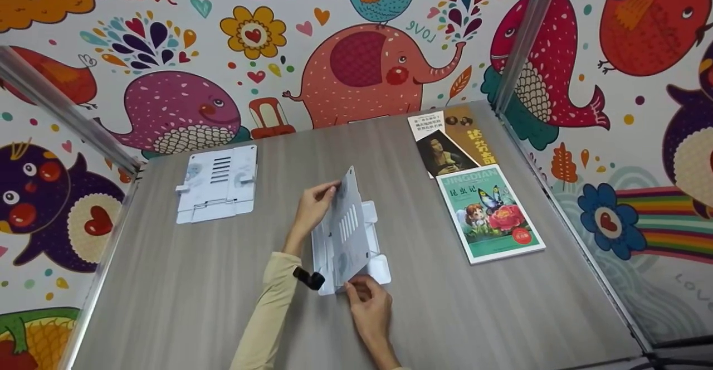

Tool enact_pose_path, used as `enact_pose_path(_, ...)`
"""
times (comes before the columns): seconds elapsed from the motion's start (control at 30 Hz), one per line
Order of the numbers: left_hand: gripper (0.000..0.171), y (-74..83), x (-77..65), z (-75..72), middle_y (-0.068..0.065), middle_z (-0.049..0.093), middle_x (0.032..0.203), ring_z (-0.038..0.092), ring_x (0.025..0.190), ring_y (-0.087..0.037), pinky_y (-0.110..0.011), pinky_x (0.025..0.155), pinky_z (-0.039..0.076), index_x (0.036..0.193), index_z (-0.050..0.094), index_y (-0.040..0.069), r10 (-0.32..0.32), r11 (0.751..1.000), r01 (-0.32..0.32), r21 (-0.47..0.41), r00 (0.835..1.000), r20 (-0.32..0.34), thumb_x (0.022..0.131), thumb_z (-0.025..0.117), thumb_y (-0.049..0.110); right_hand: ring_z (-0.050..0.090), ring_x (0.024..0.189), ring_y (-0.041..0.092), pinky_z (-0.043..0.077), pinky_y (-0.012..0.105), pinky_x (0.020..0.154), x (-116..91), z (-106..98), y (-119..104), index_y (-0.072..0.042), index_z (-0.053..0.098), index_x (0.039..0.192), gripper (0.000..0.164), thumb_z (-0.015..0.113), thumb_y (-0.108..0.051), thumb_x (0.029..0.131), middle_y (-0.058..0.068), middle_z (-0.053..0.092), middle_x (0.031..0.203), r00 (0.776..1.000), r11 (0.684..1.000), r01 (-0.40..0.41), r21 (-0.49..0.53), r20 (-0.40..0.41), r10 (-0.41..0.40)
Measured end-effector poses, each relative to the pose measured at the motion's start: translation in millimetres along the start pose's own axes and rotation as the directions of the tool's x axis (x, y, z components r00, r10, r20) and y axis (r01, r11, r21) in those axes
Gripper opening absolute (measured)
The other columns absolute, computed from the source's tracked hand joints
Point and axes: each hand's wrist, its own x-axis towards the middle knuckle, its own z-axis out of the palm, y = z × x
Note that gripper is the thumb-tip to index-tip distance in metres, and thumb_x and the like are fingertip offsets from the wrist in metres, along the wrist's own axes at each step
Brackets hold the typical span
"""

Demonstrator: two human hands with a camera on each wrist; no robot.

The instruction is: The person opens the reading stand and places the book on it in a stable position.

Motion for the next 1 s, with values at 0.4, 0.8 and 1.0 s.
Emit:
enact_pose_path(0.4, 0.028, -8.2, -8.0, -20.7, -0.013, 0.069, 0.131, 0.065, 0.123, -0.026, -0.04, 0.105, 0.052, 0.127, 0.07, 0.006, -0.013, 1.0, 0.013, -0.003, 0.995, -0.103, 0.104, 0.055, 0.011, 0.064, 0.072, 0.007, 0.054, 0.013, 0.068, 17.1, -22.8, 0.1, 0.007, 0.072, 0.09, 0.008, 0.076, 0.009, 0.083, 0.02, 0.072, 0.085, 1.0, 0.998, 0.007, -0.068, -0.029, -0.009)
enact_pose_path(0.8, 0.028, -20.5, -14.9, -33.4, -0.013, 0.07, 0.129, 0.067, 0.12, -0.026, -0.037, 0.102, 0.054, 0.126, 0.071, 0.005, 0.004, 1.0, -0.006, -0.014, 0.991, -0.137, 0.101, 0.059, 0.005, 0.063, 0.073, 0.005, 0.053, 0.012, 0.069, 43.1, -33.8, 32.3, -0.001, 0.076, 0.09, 0.007, 0.079, 0.002, 0.084, 0.014, 0.074, 0.088, 0.997, 0.993, -0.053, -0.101, -0.052, 0.048)
enact_pose_path(1.0, 0.029, -20.8, -19.7, -39.2, -0.013, 0.069, 0.13, 0.066, 0.121, -0.026, -0.038, 0.104, 0.053, 0.128, 0.07, 0.007, -0.021, 1.0, 0.021, -0.005, 0.989, -0.147, 0.101, 0.059, 0.005, 0.063, 0.067, 0.006, 0.053, 0.014, 0.063, 54.4, -37.9, 35.2, 0.001, 0.077, 0.086, 0.006, 0.08, 0.001, 0.082, 0.014, 0.074, 0.082, 0.998, 0.996, -0.05, -0.072, -0.047, 0.046)
